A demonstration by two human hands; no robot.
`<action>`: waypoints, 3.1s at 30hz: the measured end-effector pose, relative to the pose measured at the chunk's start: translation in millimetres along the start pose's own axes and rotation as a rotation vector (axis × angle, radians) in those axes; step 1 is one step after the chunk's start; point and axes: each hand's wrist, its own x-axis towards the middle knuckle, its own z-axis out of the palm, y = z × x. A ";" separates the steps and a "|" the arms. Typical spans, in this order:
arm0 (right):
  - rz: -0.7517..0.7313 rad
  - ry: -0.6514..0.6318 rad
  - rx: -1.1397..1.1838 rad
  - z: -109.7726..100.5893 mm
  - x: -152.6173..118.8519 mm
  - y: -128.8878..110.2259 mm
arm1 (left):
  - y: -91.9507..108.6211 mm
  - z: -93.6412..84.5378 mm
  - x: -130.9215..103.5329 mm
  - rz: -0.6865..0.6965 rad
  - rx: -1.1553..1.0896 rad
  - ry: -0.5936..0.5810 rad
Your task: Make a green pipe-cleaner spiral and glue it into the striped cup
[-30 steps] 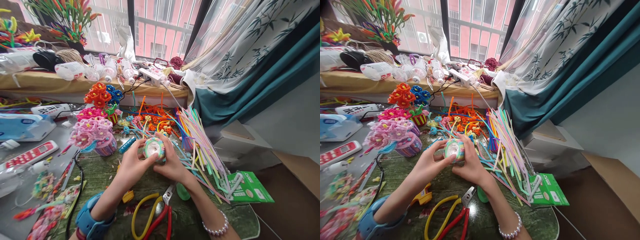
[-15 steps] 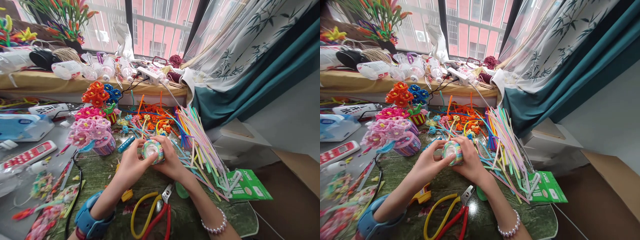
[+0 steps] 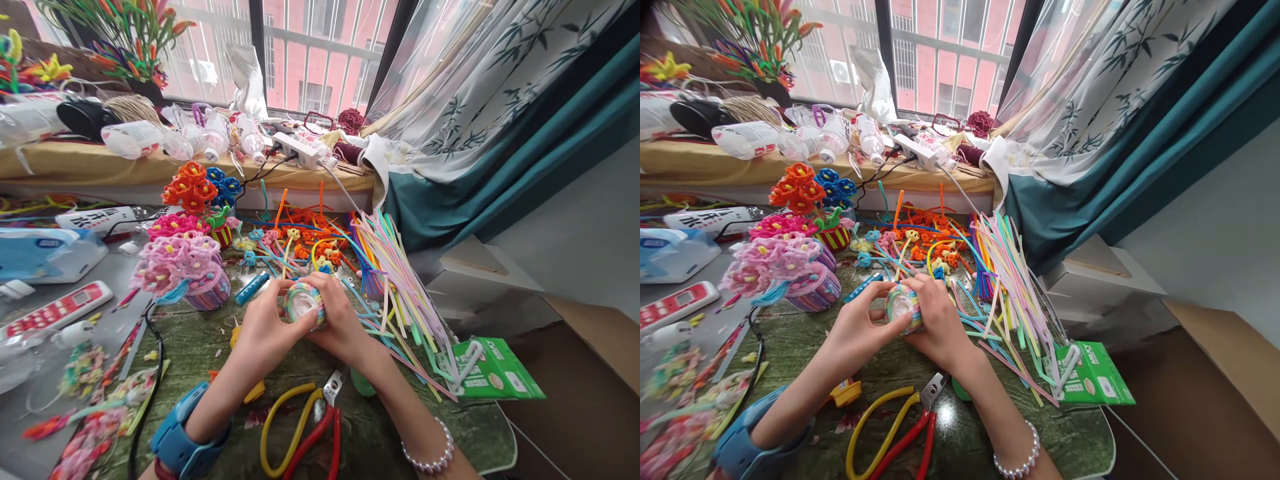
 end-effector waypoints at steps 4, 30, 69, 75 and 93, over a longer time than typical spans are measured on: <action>0.027 0.012 0.043 -2.7 0.6 -2.4 | 0.1 -3.7 0.8 -0.005 -0.049 -0.041; 0.081 -0.072 0.083 -13.0 2.3 -6.4 | -0.2 -6.5 -0.8 0.004 0.050 -0.086; 0.171 -0.051 0.266 -26.2 7.1 -19.1 | 5.8 -16.9 -2.2 -0.094 -0.119 -0.137; 0.149 -0.100 0.231 -24.7 4.3 -14.2 | 4.7 -17.1 -1.2 -0.089 -0.115 -0.201; 0.166 -0.140 0.245 -29.2 3.1 -13.1 | 10.4 -20.3 -3.1 -0.071 -0.025 -0.257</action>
